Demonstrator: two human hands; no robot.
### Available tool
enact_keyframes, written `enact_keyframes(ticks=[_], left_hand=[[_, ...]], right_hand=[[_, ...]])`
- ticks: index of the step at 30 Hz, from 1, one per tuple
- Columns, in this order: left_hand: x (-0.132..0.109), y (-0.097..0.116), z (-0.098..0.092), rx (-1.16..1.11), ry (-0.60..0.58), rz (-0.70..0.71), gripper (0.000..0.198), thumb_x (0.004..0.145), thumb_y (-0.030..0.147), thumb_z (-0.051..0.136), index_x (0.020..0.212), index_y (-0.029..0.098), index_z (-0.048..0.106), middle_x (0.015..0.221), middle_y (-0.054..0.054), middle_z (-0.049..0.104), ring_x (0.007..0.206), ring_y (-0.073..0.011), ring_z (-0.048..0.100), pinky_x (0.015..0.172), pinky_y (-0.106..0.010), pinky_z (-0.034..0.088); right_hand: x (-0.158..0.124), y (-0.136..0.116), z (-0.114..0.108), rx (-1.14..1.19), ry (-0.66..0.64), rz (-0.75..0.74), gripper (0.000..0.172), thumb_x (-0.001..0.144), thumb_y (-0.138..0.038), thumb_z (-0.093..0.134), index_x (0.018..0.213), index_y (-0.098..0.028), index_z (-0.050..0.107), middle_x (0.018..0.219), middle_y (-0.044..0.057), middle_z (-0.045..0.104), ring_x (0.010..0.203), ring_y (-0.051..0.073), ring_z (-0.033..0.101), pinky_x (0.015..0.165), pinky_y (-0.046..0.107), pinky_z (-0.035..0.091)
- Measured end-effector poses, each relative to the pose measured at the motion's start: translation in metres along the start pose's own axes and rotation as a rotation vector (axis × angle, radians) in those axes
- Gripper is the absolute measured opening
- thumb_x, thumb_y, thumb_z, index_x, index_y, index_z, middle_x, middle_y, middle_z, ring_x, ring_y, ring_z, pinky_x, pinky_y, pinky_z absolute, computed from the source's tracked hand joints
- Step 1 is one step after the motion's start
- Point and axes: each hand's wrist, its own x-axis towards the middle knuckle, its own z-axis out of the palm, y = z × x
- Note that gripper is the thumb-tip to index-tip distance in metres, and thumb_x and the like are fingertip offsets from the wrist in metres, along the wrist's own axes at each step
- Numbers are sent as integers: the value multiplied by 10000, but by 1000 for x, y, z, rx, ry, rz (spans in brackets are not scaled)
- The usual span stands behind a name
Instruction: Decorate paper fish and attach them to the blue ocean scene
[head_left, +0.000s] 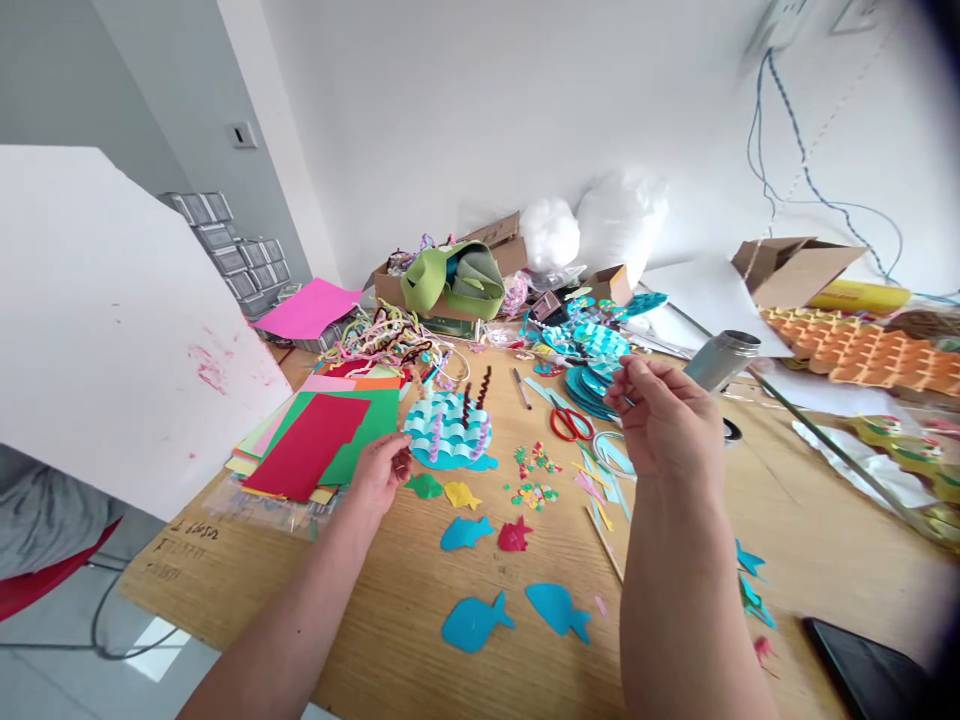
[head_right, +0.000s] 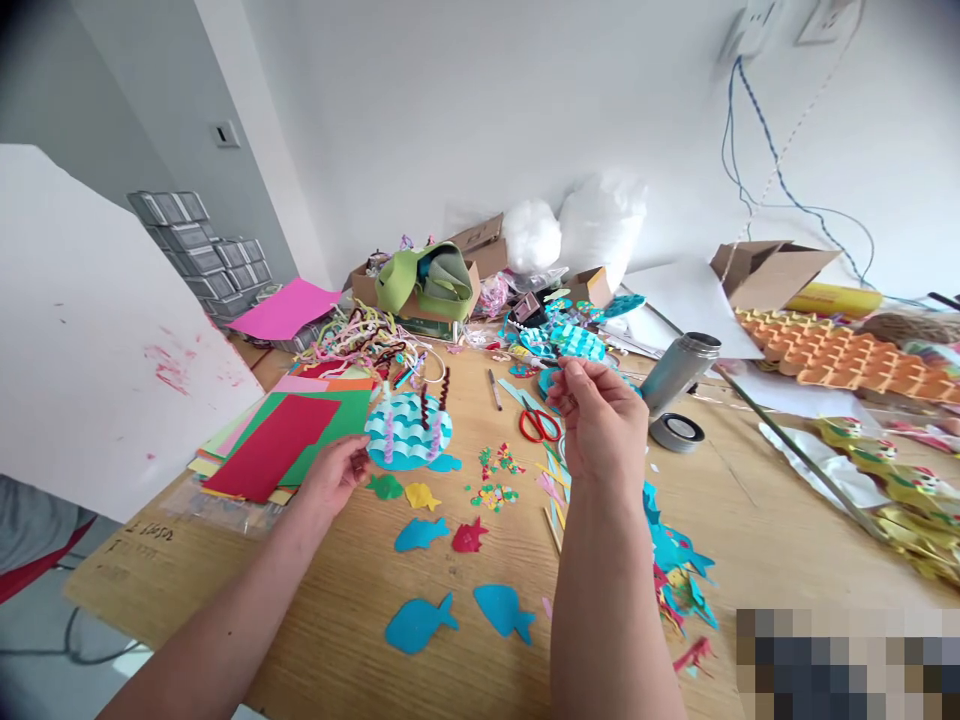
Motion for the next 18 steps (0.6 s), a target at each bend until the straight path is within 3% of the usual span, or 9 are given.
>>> enact_keyframes(ticks=[11,18], left_hand=[[46,-14,55,268,-73,-87,227,553,226,754,600,133,553,485,30,543,320,-48,423,299,-158,169],[70,-19,72,384,-69,-137,222,627,214,726,603,142,518,475,40,514,318,-49,424,309,-154,154]], right_hand=[[-4,-18,-2,98,20,-33,175,613,-237,806,707,-145,689,674,5,608,564,78,543,477,185,455],[-4,-22,-6,115,16,-64,175,635,-233,797,717,-127,683,665,9,603,563,71,537,490,174,457]])
